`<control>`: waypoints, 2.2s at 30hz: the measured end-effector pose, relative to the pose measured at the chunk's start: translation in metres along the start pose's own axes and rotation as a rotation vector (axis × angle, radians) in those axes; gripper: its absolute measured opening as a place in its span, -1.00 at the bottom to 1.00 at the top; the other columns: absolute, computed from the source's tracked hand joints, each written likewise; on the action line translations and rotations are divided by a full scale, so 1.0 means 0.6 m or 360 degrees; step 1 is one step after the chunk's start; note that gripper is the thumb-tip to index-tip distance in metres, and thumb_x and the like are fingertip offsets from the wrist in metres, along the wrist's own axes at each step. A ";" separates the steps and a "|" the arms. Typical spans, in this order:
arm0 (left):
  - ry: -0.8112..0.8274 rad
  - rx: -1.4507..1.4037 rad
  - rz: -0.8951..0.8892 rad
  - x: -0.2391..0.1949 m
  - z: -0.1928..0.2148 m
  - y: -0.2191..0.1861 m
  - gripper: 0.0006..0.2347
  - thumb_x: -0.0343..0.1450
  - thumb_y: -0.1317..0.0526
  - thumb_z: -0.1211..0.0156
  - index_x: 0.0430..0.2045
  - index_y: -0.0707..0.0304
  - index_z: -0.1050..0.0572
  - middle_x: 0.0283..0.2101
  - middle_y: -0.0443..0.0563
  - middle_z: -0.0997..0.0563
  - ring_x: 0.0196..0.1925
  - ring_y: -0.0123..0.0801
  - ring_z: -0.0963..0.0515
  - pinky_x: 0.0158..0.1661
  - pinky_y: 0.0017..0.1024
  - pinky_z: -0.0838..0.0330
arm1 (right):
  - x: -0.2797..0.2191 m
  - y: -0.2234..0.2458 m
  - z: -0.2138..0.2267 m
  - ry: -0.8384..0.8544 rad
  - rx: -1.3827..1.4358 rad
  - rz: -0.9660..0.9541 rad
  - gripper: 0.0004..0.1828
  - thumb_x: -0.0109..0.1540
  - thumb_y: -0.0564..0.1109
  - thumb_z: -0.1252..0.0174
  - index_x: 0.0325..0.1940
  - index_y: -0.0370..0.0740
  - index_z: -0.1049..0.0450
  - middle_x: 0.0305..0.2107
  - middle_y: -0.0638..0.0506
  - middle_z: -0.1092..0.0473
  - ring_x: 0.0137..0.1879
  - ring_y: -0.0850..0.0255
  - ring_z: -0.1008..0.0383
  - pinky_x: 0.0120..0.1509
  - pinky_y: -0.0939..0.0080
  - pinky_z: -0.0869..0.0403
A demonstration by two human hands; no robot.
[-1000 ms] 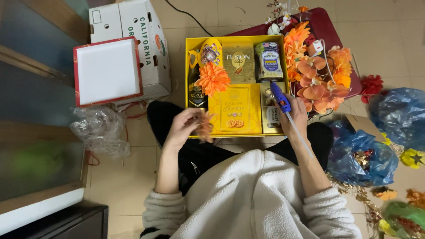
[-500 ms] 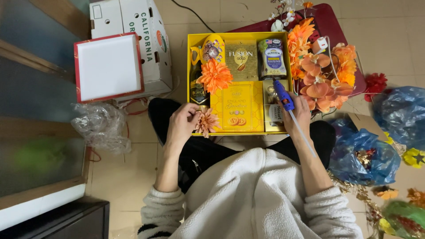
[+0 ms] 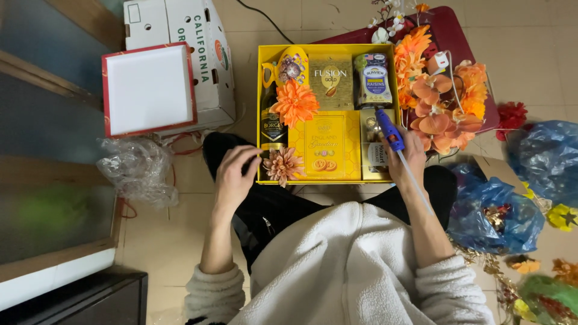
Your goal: The person decorates a yellow gift box filled with items by attaching artificial flowers using a hot glue gun. They pick up flowers, apply glue to the stems, and press them onto the box, occasionally using scissors to trim the stems.
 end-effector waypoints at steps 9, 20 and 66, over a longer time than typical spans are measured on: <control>0.0304 0.0207 -0.0210 -0.003 -0.069 -0.028 -0.66 0.39 -0.01 -0.37 -0.05 0.14 -0.59 -0.14 0.04 -0.61 -0.08 -0.10 -0.58 0.02 -0.09 -0.38 | 0.036 0.122 0.046 0.0751 0.0495 -0.0099 -0.67 0.32 0.04 -0.21 -0.45 -0.19 -0.47 -0.67 -0.09 -0.47 -0.49 0.00 -0.53 -0.25 0.04 -0.49; 0.0201 0.0119 -0.0048 -0.012 -0.101 0.004 -0.90 0.42 0.22 -0.31 -0.25 0.12 -0.60 -0.20 -0.05 -0.57 -0.16 -0.11 -0.65 -0.15 -0.29 -0.54 | 0.004 0.202 -0.077 0.1613 0.0539 -0.0435 -0.43 0.31 0.17 -0.15 -0.61 -0.31 -0.52 -0.74 -0.10 -0.52 -0.59 0.12 -0.58 -0.33 0.13 -0.56; -0.0145 -0.0604 0.0508 -0.021 -0.052 0.057 -0.85 0.41 0.32 -0.37 -0.20 0.37 -0.62 -0.14 0.22 -0.63 -0.18 0.01 -0.70 -0.16 -0.27 -0.64 | 0.012 0.180 -0.152 0.1427 0.0450 -0.0375 -0.39 0.32 0.22 -0.14 -0.64 -0.27 -0.43 -0.88 -0.03 -0.35 -0.71 0.11 -0.47 -0.45 0.20 -0.46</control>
Point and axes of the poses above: each hand's wrist, its own x-axis towards the middle knuckle, its own z-axis out of the back of the hand, y = z × x, the point moved 8 cm from there along x, towards the middle knuckle
